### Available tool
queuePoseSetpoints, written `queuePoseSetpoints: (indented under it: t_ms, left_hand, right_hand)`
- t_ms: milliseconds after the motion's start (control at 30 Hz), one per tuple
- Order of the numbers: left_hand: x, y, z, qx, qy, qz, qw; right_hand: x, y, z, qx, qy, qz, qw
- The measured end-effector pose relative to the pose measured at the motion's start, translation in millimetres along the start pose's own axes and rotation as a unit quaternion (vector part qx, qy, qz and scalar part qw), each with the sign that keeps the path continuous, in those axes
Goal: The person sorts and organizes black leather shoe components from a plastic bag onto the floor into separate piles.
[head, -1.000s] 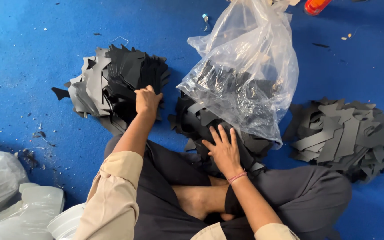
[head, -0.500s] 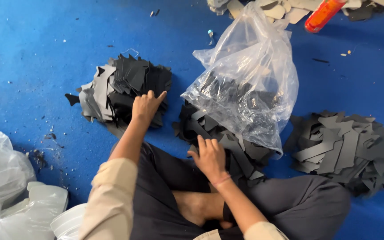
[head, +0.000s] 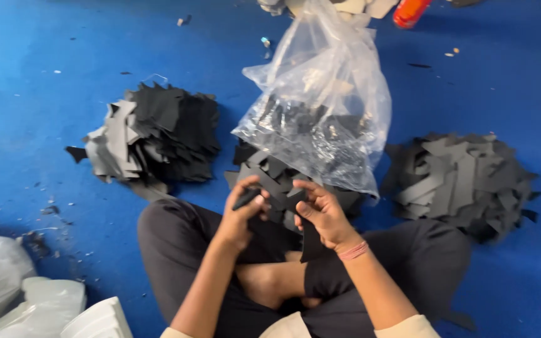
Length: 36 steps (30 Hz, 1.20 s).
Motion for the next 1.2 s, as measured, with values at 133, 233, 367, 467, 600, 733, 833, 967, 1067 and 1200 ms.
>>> queuePoseSetpoints:
  t_ms: [133,233,367,467,600,733,833,967,1067,1200]
  left_hand:
    - [15,-37,75,-0.008,0.089,0.108,0.99]
    - [8,-15,90,0.014,0.086,0.086,0.992]
    - [9,-17,83,0.15,0.122,0.057,0.979]
    - [7,-13,85,0.146,0.118,0.052,0.981]
    - [3,-9,77,0.154,0.101,0.041,0.982]
    - [4,1,85,0.084,0.114,0.037,0.989]
    - [7,-12,69,0.014,0.067,0.064,0.996]
    - [4,-18,61,-0.017,0.072,0.069,0.995]
    - [3,-14,65,-0.04,0.077,0.062,0.994]
    - [-3,6,91,0.007,0.035,0.058,0.998]
  right_hand:
    - [18,46,-76,0.006,0.012,-0.091,0.996]
    - [21,24,-42,0.256,0.097,-0.182,0.944]
    - [27,-21,2,0.485,0.174,-0.244,0.822]
    - [36,-29,16,0.552,0.187,-0.262,0.769]
    - [37,-27,17,0.588,0.193,-0.193,0.761]
    - [33,-21,23,0.528,0.176,-0.113,0.823]
    - [26,-22,27,0.494,0.112,-0.081,0.858]
    - [24,-13,11,0.459,0.055,-0.055,0.885]
    - [24,-13,9,0.454,0.048,-0.064,0.887]
    - [26,-1,3,0.474,0.057,-0.124,0.87]
Point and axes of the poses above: each hand's wrist, its own x-axis away from the middle knuckle, its own y-axis out of the back of the hand, z = x × y, the point moved 8 cm from there along -x, towards the middle knuckle, and after that the axes turned 6 degrees about z, right-handed, at the moved point
